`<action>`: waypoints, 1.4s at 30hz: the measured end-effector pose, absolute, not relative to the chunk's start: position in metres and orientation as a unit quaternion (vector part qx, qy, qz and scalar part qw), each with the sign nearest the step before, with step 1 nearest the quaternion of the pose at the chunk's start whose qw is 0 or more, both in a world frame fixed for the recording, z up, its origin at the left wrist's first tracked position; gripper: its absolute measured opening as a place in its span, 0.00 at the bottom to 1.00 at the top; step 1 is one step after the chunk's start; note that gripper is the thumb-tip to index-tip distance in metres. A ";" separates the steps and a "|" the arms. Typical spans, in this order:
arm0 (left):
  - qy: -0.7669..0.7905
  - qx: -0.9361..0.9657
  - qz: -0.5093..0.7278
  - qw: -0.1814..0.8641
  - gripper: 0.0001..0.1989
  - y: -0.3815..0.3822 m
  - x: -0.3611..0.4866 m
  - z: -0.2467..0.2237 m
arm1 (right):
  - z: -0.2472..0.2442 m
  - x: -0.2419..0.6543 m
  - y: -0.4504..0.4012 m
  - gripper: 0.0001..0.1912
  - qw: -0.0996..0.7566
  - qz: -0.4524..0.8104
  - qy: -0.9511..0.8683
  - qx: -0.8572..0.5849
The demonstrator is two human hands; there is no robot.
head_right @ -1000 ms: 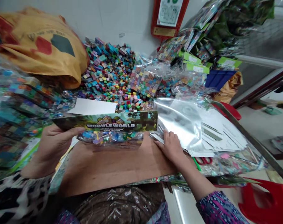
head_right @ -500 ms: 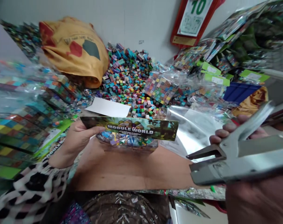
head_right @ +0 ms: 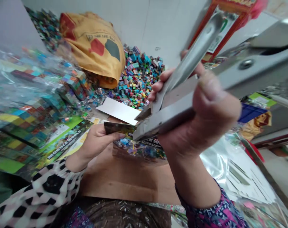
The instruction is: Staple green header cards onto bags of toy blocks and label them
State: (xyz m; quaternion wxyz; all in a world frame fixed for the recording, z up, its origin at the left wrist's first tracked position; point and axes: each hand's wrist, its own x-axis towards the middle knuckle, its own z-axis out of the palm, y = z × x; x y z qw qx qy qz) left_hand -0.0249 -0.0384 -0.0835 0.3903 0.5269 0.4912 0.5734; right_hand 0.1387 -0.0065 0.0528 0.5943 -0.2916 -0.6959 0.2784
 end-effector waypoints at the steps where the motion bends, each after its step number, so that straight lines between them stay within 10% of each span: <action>1: 0.489 0.531 0.572 0.390 0.08 -0.039 -0.025 -0.084 | 0.048 0.133 -0.004 0.22 0.652 0.360 -0.626 -0.230; 42: 0.470 0.711 0.458 0.253 0.06 -0.040 -0.042 -0.083 | 0.018 0.093 0.000 0.11 0.662 0.410 -0.566 -0.271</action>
